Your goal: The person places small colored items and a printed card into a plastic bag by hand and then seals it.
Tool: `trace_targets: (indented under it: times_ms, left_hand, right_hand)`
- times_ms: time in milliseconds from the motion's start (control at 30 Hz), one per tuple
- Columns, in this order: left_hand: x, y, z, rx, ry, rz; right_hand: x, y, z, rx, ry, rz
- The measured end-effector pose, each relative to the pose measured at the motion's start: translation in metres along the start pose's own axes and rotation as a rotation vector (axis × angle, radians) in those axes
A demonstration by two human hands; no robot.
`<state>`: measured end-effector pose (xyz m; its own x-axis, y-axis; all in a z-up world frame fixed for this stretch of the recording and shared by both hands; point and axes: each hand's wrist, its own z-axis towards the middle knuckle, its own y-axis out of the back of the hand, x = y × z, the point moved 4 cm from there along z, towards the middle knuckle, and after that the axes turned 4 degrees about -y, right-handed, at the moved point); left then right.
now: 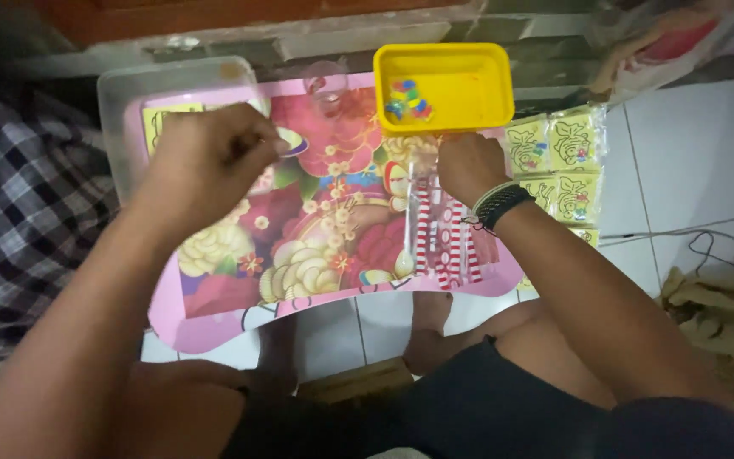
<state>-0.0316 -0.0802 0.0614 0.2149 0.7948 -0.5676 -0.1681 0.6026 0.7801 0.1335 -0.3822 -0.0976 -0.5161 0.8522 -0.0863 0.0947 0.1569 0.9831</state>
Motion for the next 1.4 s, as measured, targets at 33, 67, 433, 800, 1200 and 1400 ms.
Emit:
trace_targets:
  times_ms: [33,67,433,800,1200,1400]
  left_hand:
    - [-0.001,-0.006,-0.001,0.045,-0.041,-0.018]
    - [0.001,-0.014,-0.004,0.037,-0.035,-0.025]
    - [-0.059,-0.205,-0.029,0.655,-0.388,0.191]
    - [-0.056,-0.304,-0.05,0.655,-0.376,0.357]
    - [-0.074,-0.29,-0.029,0.361,-0.33,0.105]
    - [-0.098,-0.154,0.024,0.065,0.085,-0.814]
  right_hand:
    - [-0.002,-0.013,0.003,0.057,-0.06,0.012]
    - [-0.004,-0.017,0.002,0.058,-0.054,0.002]
    - [-0.01,-0.012,-0.006,0.075,0.062,0.342]
    - [-0.02,0.032,-0.02,-0.296,0.254,0.174]
    - [-0.04,0.166,-0.066,-0.843,0.246,0.789]
    - [-0.01,0.173,-0.066,-0.567,0.079,1.336]
